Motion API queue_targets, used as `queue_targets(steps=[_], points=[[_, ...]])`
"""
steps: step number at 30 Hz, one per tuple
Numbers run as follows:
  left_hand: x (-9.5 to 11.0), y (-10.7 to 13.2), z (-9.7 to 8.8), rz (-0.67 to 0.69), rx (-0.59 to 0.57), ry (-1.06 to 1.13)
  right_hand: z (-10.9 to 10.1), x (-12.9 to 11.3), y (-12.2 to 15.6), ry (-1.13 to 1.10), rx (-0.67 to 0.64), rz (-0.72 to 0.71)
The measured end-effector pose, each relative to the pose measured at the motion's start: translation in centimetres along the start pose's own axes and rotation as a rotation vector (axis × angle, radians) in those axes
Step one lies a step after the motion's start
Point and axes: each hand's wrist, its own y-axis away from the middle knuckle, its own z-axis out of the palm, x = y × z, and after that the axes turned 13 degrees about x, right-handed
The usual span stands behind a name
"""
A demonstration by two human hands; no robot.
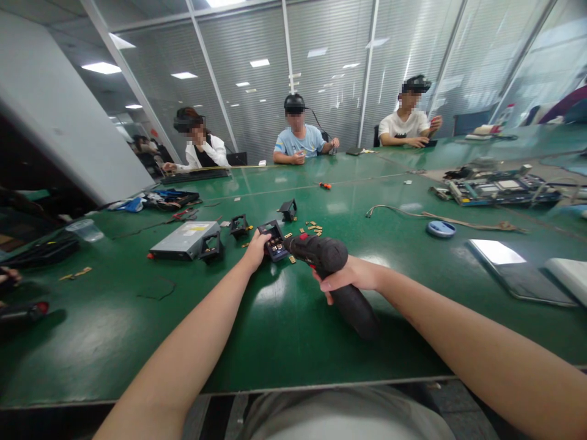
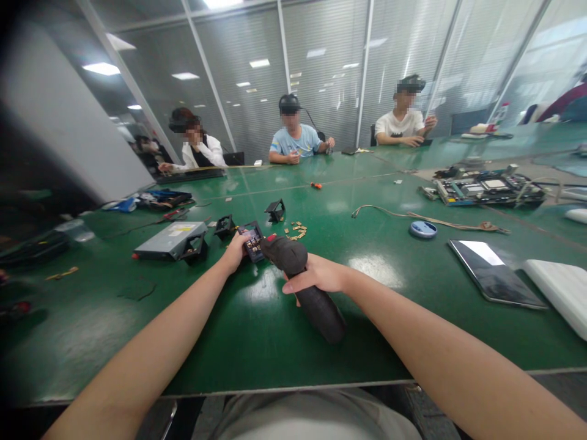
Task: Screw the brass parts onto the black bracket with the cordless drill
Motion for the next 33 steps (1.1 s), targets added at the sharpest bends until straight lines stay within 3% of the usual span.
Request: queue_targets(steps=[33], points=[[0.50, 0.55, 0.29, 0.011, 0.037, -0.016, -0.18, 0.11, -0.04, 0.019, -0.005, -0.013]])
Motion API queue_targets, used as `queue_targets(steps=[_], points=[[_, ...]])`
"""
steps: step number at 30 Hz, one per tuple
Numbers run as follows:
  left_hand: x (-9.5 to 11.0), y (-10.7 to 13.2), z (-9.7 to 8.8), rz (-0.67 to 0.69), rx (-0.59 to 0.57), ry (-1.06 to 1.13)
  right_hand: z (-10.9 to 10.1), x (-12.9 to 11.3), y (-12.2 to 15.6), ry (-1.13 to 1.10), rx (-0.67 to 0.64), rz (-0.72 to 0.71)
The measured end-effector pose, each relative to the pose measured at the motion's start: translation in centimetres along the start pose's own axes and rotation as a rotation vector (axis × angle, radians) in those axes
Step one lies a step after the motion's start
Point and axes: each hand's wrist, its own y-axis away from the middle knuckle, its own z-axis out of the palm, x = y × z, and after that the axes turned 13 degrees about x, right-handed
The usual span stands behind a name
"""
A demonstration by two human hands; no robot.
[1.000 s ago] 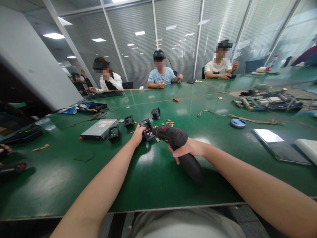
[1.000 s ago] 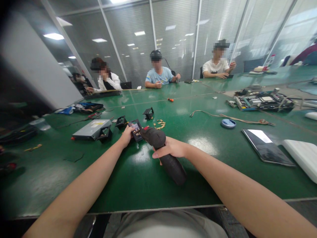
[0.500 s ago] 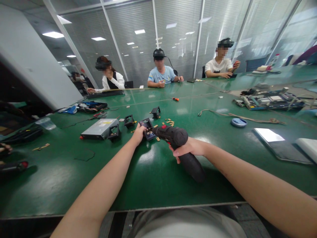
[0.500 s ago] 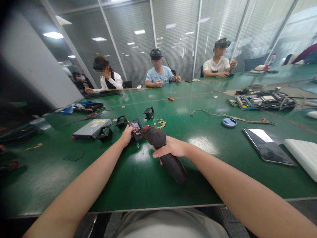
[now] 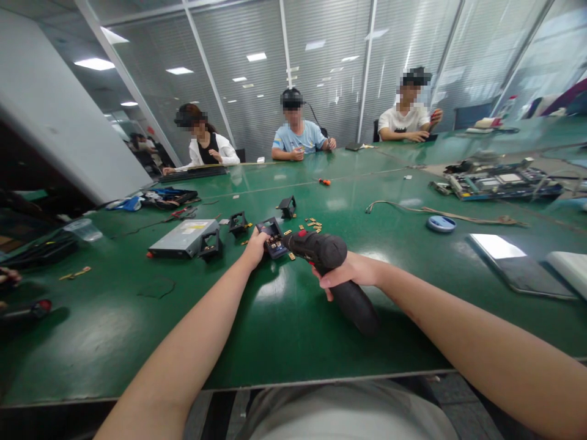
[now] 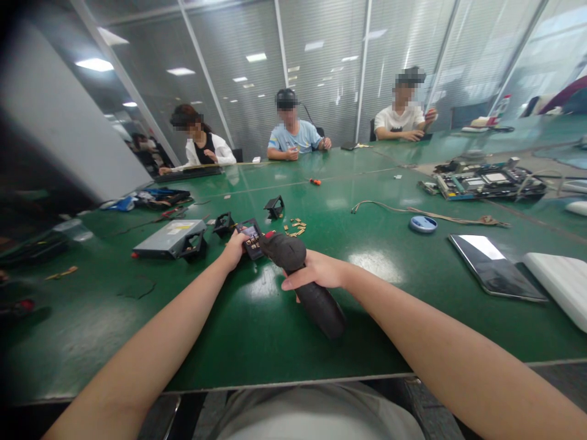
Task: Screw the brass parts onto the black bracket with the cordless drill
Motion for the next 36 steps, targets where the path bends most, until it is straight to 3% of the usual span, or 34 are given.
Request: queue_targets(steps=[36], points=[[-0.21, -0.06, -0.02, -0.002, 0.018, -0.026, 0.10, -0.30, 0.10, -0.026, 0.005, 0.047]])
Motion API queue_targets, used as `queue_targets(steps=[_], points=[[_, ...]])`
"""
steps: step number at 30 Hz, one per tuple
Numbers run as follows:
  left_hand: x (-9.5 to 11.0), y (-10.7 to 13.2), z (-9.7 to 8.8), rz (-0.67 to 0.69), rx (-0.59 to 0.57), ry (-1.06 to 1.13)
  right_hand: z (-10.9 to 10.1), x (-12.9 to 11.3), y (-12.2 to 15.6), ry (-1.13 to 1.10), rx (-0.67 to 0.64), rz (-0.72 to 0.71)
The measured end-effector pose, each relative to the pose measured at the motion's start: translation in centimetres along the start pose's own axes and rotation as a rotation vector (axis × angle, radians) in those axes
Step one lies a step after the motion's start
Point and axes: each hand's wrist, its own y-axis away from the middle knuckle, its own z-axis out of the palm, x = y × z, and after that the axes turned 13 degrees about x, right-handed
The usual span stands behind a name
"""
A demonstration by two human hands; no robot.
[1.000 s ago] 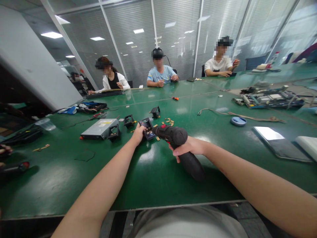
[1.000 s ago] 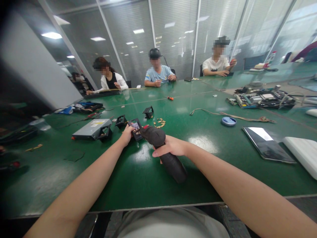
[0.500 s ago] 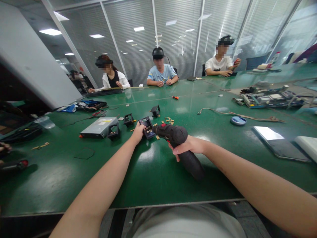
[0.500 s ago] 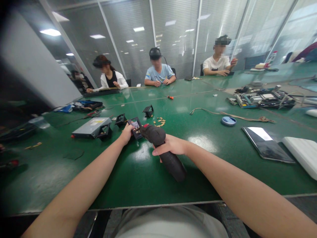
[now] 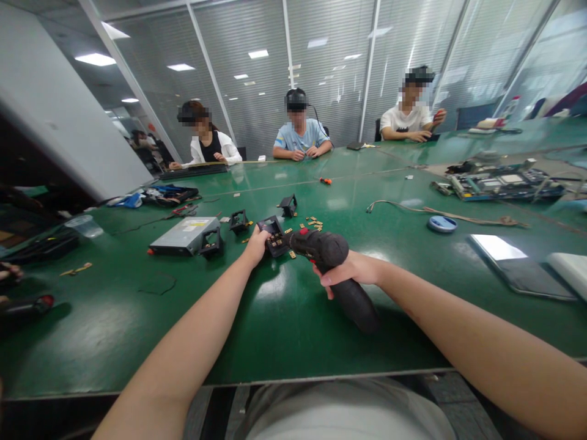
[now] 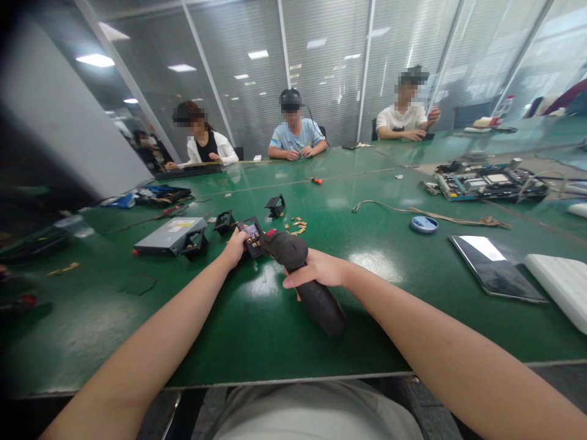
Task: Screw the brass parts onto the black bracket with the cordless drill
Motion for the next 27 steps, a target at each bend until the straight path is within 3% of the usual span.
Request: queue_targets(steps=[27], points=[[0.03, 0.09, 0.01, 0.040, -0.021, -0.007, -0.30, 0.43, -0.04, 0.071, -0.003, -0.050]])
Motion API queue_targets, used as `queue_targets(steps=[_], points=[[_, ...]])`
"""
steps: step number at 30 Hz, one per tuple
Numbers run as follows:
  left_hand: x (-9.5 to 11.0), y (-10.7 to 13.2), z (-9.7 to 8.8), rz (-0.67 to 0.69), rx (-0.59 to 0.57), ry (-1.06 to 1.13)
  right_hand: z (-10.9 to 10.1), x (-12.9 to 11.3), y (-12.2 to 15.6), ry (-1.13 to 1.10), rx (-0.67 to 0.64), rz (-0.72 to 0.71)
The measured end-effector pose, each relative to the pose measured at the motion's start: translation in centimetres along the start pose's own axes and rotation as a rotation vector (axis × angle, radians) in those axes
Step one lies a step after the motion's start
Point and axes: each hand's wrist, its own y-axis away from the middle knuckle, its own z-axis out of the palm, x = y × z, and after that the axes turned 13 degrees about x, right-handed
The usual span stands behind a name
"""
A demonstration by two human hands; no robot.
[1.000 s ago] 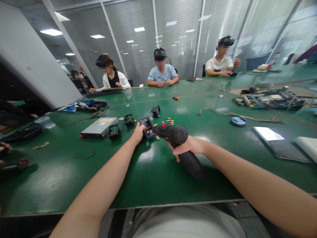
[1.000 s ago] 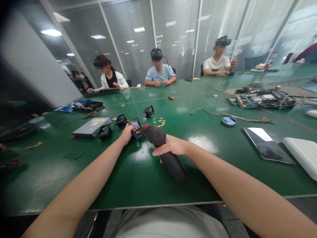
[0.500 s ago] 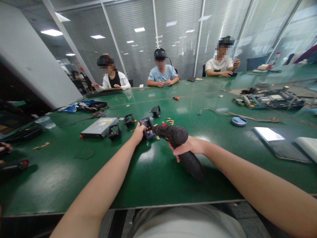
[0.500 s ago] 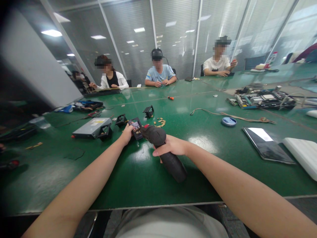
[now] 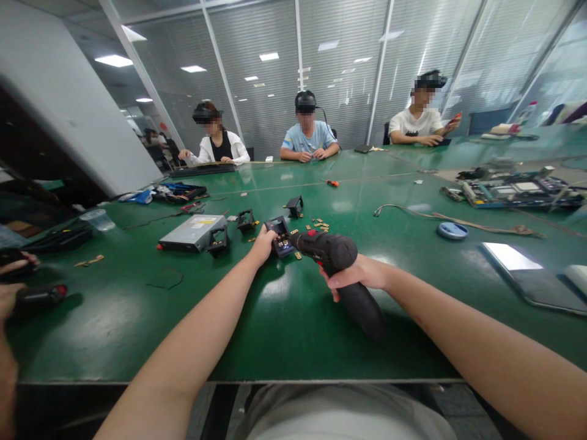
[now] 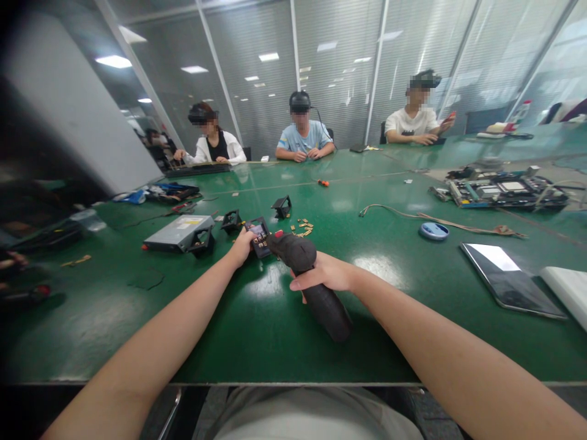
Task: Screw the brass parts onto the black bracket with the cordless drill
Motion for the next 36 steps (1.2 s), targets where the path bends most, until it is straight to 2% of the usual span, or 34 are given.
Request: queue_targets(steps=[11, 36], points=[[0.21, 0.06, 0.18, -0.034, 0.030, 0.000, -0.14, 0.28, -0.10, -0.003, -0.009, -0.010], [-0.11, -0.18, 0.04, 0.005, 0.016, -0.029, 0.03, 0.08, -0.07, -0.018, -0.005, 0.005]])
